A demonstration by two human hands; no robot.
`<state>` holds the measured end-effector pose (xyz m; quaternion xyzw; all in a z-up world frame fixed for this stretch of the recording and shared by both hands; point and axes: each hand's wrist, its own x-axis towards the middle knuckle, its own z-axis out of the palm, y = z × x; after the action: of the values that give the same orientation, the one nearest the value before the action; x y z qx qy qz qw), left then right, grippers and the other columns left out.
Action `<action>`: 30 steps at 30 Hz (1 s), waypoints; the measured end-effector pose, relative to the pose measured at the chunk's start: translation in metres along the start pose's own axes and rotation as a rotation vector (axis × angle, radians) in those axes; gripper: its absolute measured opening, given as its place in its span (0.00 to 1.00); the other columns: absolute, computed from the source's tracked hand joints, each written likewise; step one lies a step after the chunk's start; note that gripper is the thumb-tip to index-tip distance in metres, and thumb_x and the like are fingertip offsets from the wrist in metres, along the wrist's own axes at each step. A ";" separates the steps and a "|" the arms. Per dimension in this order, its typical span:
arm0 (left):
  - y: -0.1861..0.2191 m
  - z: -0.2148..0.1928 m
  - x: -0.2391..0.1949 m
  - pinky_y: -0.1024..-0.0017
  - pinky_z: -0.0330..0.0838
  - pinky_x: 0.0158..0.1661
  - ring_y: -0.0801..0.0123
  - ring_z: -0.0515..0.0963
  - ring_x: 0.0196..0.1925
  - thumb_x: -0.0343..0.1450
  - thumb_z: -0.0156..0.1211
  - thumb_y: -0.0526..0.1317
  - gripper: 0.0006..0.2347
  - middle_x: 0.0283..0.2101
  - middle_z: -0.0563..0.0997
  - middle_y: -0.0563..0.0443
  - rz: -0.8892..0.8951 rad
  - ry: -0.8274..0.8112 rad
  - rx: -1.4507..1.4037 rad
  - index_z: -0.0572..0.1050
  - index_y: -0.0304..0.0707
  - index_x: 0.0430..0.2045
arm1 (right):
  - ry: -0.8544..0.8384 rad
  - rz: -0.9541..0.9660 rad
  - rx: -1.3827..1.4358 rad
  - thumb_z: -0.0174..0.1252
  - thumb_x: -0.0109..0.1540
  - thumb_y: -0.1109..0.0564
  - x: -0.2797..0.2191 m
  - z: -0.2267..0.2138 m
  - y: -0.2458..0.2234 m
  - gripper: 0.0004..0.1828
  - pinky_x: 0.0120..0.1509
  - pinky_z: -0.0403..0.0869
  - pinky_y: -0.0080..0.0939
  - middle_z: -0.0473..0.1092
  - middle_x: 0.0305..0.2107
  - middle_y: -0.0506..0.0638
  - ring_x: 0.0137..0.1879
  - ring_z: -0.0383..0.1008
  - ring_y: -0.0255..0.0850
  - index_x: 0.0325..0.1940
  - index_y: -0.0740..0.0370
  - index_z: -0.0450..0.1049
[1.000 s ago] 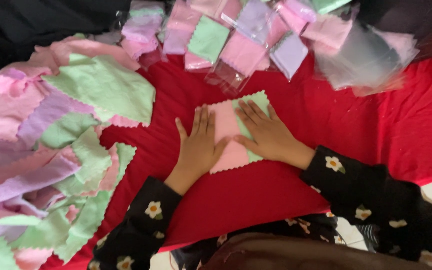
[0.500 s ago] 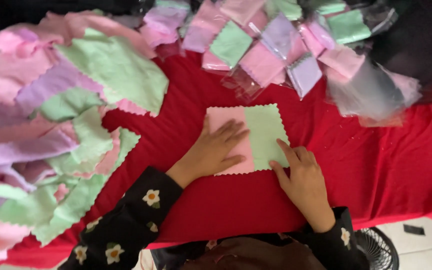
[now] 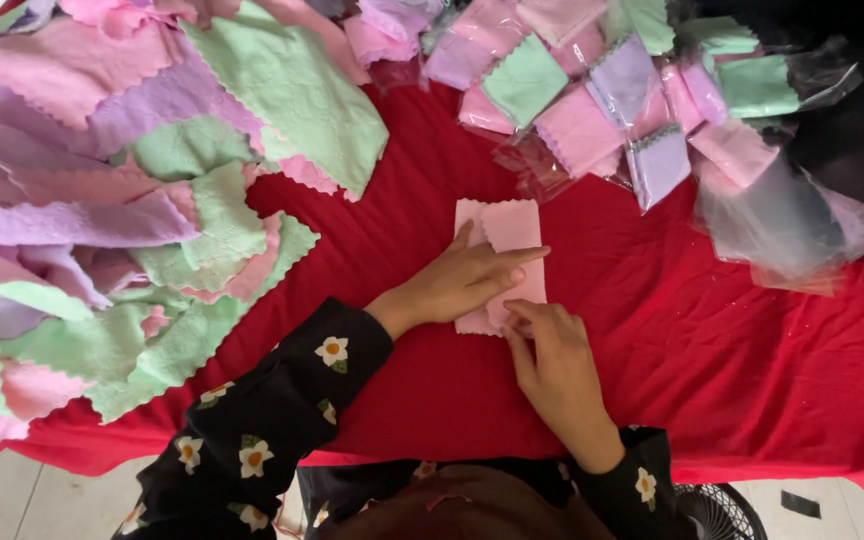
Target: The person folds pastel-colored cloths and places each folded cloth into a clear plastic bag. The person repeats this process for several cloths of different colors, stacking the packaged items on the table.
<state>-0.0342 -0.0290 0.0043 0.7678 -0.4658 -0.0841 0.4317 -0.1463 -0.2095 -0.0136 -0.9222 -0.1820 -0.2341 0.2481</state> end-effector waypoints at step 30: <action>-0.045 -0.028 -0.004 0.23 0.44 0.62 0.45 0.56 0.74 0.76 0.53 0.49 0.26 0.69 0.66 0.36 -0.262 0.138 0.514 0.63 0.34 0.67 | -0.620 -0.134 0.263 0.58 0.62 0.59 0.069 -0.031 -0.030 0.05 0.39 0.73 0.57 0.77 0.29 0.59 0.38 0.78 0.59 0.38 0.64 0.73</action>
<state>0.0075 -0.0013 -0.0134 0.9095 -0.3384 0.0340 0.2390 -0.1137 -0.1868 0.0579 -0.8955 -0.3378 0.0670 0.2818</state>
